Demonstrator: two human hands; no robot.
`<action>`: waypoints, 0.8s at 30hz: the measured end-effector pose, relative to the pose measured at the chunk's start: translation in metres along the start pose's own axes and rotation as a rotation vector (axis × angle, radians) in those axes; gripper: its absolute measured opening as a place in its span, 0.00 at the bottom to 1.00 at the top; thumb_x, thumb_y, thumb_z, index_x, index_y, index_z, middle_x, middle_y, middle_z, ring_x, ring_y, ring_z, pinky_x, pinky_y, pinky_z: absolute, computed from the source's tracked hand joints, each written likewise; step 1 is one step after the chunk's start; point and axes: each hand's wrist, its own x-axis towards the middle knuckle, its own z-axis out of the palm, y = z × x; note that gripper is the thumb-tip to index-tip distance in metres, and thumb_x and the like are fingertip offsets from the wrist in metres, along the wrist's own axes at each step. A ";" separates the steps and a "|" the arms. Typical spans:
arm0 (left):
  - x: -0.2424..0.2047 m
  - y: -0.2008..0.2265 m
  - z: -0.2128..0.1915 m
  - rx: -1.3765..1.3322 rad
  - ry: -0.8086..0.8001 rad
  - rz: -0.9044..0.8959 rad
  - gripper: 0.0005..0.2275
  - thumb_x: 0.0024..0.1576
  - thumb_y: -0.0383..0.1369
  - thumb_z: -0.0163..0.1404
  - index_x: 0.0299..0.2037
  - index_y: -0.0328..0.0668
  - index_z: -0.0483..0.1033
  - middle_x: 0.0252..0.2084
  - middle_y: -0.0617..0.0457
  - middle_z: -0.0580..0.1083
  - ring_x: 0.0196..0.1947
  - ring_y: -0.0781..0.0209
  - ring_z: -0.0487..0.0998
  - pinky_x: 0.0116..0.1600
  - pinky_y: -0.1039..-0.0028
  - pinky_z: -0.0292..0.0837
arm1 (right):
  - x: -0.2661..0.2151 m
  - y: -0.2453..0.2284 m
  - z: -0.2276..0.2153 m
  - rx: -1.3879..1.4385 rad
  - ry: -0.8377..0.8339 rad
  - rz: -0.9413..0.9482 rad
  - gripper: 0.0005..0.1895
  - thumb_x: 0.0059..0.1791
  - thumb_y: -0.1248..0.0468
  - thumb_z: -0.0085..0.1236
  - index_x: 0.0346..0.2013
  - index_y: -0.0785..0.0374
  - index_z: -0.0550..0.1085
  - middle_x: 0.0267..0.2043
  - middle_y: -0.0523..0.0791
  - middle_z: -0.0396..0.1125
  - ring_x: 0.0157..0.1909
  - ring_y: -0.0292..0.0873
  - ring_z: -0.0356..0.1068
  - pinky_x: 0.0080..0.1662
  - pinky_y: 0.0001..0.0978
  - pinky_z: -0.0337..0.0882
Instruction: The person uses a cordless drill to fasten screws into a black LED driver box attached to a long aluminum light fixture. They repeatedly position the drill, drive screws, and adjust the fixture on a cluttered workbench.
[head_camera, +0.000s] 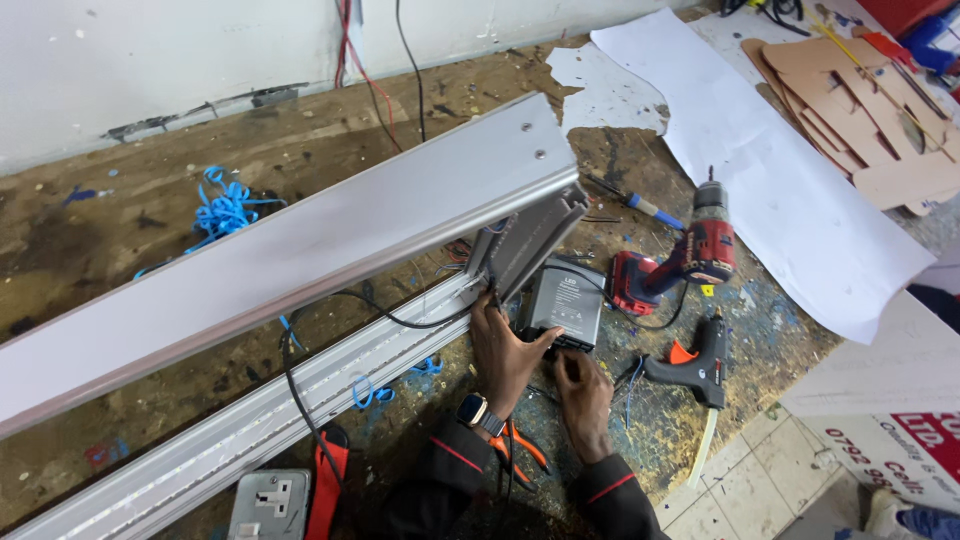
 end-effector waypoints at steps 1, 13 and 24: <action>0.000 -0.001 0.001 0.004 0.007 -0.008 0.51 0.49 0.64 0.72 0.69 0.25 0.67 0.70 0.34 0.68 0.69 0.34 0.72 0.70 0.48 0.72 | 0.000 0.006 0.004 0.000 -0.009 -0.006 0.12 0.60 0.56 0.61 0.49 0.59 0.84 0.45 0.45 0.81 0.41 0.44 0.79 0.43 0.40 0.76; 0.002 0.000 -0.001 0.048 0.029 0.035 0.49 0.49 0.67 0.69 0.64 0.27 0.69 0.67 0.36 0.71 0.66 0.35 0.74 0.68 0.49 0.73 | 0.007 0.027 0.020 -0.114 0.066 -0.113 0.11 0.60 0.57 0.63 0.49 0.60 0.84 0.46 0.46 0.82 0.40 0.46 0.81 0.43 0.42 0.77; 0.001 0.000 0.000 0.021 0.029 0.039 0.50 0.49 0.66 0.69 0.66 0.24 0.68 0.69 0.33 0.69 0.68 0.33 0.73 0.70 0.48 0.72 | 0.002 0.022 0.014 -0.035 0.042 -0.100 0.14 0.60 0.60 0.61 0.56 0.64 0.85 0.52 0.50 0.84 0.48 0.50 0.85 0.47 0.46 0.82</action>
